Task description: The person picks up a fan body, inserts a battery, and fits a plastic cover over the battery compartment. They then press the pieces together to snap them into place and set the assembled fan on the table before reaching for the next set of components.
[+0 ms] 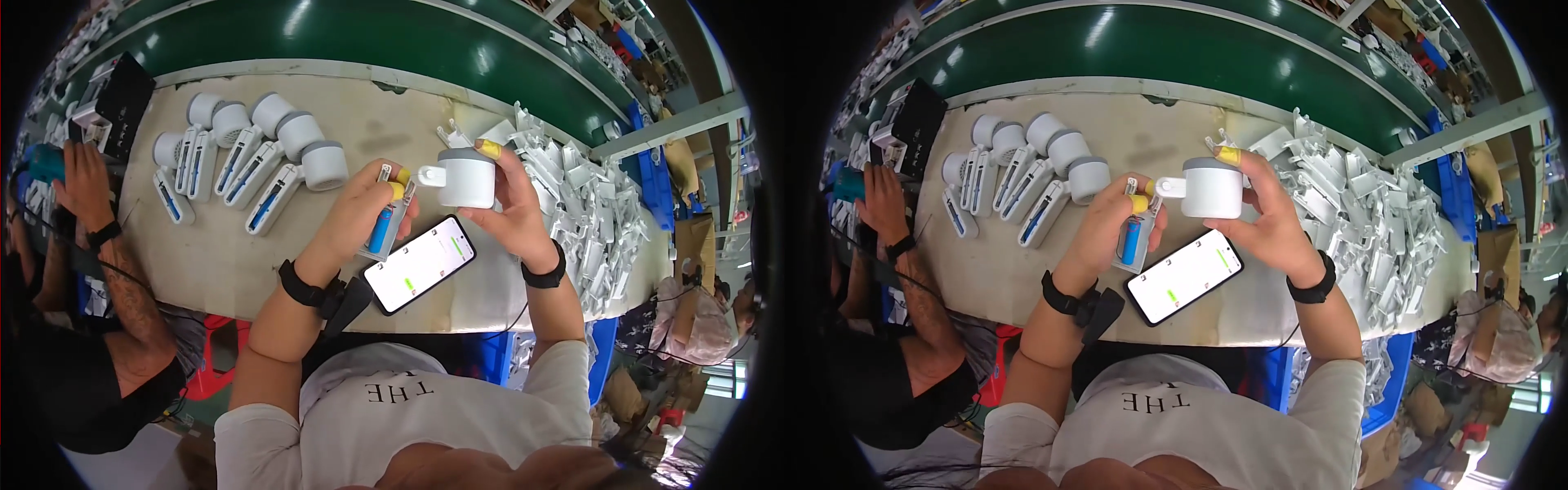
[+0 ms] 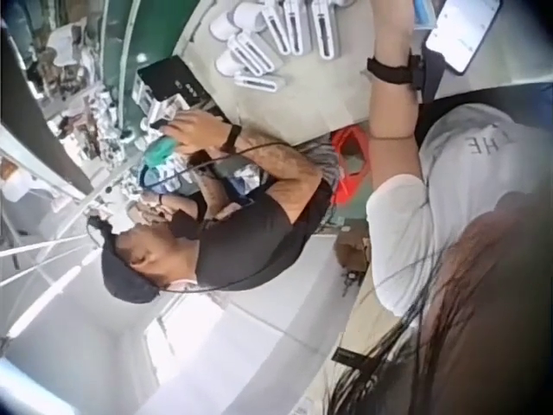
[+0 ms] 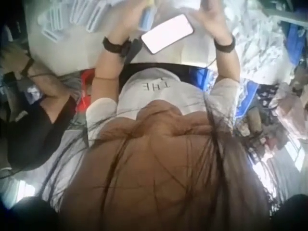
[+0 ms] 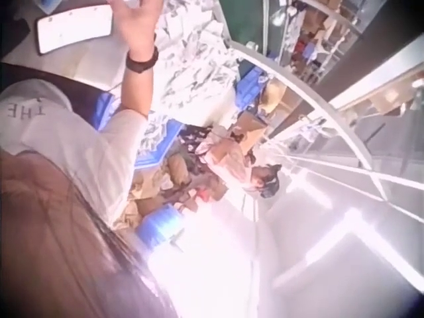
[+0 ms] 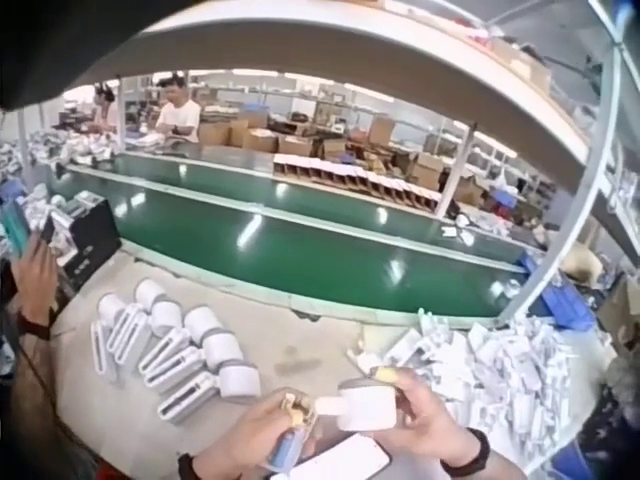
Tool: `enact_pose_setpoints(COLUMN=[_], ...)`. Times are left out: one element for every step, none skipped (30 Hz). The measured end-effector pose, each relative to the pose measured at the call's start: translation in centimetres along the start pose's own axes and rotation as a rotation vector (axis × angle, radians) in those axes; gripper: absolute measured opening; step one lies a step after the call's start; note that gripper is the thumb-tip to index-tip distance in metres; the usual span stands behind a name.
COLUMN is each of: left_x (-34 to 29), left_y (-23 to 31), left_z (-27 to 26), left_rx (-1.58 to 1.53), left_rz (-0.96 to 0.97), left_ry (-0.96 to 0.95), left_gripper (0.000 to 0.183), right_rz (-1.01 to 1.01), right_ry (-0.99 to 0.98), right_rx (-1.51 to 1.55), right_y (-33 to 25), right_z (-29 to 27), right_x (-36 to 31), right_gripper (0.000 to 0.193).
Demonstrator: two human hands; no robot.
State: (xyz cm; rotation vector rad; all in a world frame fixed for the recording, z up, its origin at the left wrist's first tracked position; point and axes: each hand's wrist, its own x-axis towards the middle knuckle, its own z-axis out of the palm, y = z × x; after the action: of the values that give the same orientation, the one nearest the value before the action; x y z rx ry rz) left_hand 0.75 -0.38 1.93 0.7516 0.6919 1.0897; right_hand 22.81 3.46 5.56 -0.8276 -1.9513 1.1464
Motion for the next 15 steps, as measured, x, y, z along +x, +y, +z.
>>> enact_pose_setpoints(left_x=[-0.2,-0.2,0.0,0.2,0.5,0.7,0.9,0.8,0.6,1.1,1.5,1.7,2.1,1.1,0.0], left_y=[0.0,0.0,-0.1,-0.1,0.1,0.2,0.3,0.4,0.5,0.0,-1.1,-0.5,-1.1,-0.7,-0.3], left_z=[0.1,0.1,0.1,0.1,0.0,0.2,0.4,0.7,1.0,1.3,0.9,1.6,1.5,1.4,1.8], left_rx=[-0.003,-0.006,0.027,0.06,0.06,0.084,0.11,0.117,0.233,0.336,0.31,0.419,0.403,0.453,0.461], left_rz=[-0.001,0.002,-0.006,-0.014,-0.01,-0.015,-0.018,-0.013,0.049,0.118,0.183,0.193,0.156,0.133,0.122], left_ry=[0.021,0.023,0.029,0.034,0.027,0.033,0.032,-0.001,0.032,0.036,0.008,0.005,0.01,0.025,0.061], left_gripper=[0.02,0.02,0.019,0.018,0.018,0.017,0.015,0.015,0.014,0.012,0.011,0.011,0.01,0.01,0.008], right_rz=[-0.031,-0.031,-0.066,-0.101,-0.104,-0.164,-0.223,-0.282,-0.382,-0.384,-0.394,-0.335,-0.234,-0.238,-0.231], right_ry=[-0.026,-0.029,-0.041,-0.05,-0.047,-0.06,-0.069,-0.068,-0.06,-0.098,-0.133,-0.179,-0.209,-0.231,-0.24], right_rx=[-0.05,-0.052,-0.109,-0.167,-0.174,-0.296,-0.424,-0.486,-0.579,-0.583,-0.565,-0.536,-0.484,-0.404,-0.327], right_y=[0.2,0.3,0.4,0.5,0.3,-0.1,-0.6,-1.0,-1.4,-1.5,-1.3,-1.5,-2.4,-2.9,-3.3], right_z=[-0.1,-0.2,-0.3,-0.5,-0.7,-1.0,-1.4,-1.9,-2.4,-2.6,-3.0,-3.2,-3.3,-2.9,-2.5], right_x=[0.0,0.0,0.2,0.5,0.9,0.9,0.8,1.0,0.8,0.6,0.4,0.6,0.4,0.7,0.7], right_gripper=[0.073,0.073,0.07,0.068,0.068,0.066,0.064,0.063,0.064,0.066,0.068,0.069,0.068,0.068,0.069])
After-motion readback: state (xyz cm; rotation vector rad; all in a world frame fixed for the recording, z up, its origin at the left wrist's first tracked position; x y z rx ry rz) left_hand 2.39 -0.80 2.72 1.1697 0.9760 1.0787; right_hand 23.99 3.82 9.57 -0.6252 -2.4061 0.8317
